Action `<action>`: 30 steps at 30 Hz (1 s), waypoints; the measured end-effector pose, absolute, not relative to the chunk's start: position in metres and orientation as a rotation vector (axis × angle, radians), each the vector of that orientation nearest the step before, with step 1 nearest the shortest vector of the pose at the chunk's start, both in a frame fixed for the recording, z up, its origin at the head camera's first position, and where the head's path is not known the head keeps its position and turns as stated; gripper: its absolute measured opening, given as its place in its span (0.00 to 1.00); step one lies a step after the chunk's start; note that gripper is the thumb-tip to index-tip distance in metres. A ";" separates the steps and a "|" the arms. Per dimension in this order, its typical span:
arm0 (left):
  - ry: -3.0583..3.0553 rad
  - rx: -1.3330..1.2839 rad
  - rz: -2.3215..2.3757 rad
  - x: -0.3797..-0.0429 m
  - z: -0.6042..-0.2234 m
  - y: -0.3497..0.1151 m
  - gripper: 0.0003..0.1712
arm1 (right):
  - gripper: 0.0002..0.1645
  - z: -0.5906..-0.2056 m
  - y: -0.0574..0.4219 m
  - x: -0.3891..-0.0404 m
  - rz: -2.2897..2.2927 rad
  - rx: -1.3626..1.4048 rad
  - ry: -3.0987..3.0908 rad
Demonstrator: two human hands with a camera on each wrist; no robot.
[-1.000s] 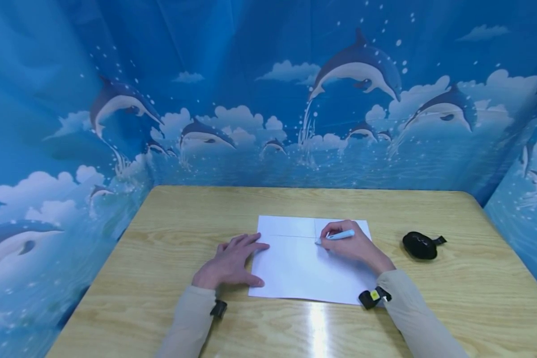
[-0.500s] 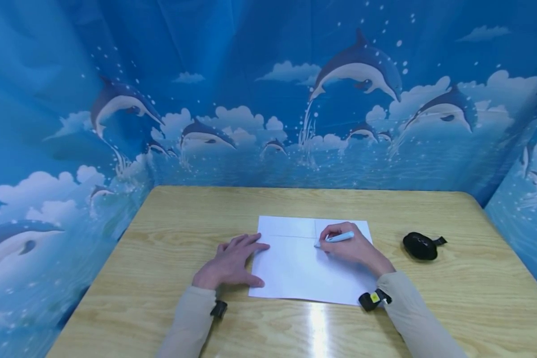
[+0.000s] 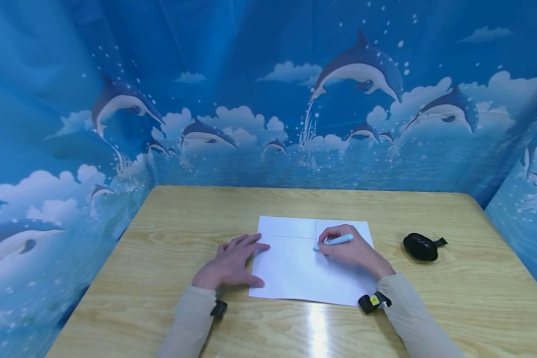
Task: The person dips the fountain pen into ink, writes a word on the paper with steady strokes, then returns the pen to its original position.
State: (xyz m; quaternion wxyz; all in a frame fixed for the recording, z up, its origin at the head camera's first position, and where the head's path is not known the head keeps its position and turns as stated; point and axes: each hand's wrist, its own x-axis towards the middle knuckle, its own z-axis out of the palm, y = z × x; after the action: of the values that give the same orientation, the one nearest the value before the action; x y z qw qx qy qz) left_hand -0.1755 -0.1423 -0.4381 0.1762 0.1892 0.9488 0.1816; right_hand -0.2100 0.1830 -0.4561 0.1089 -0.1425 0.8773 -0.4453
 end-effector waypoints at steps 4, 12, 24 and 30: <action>2.682 0.546 0.523 -0.175 -0.437 -0.142 0.49 | 0.02 -0.456 0.182 -0.209 -1.312 -0.438 2.575; 2.677 0.532 0.525 -0.175 -0.437 -0.142 0.48 | 0.02 -0.455 0.180 -0.206 -1.322 -0.463 2.560; 2.686 0.521 0.515 -0.175 -0.437 -0.142 0.47 | 0.03 -0.456 0.179 -0.205 -1.329 -0.495 2.536; 2.691 0.510 0.503 -0.174 -0.437 -0.141 0.48 | 0.02 -0.453 0.176 -0.203 -1.321 -0.510 2.528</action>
State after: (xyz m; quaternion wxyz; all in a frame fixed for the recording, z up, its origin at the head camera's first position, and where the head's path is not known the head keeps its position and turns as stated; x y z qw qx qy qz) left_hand -0.1742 -0.1408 -0.4375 0.1774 0.1803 0.9510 0.1778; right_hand -0.2033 0.1758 -0.4529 0.1217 -0.1748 0.8660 -0.4524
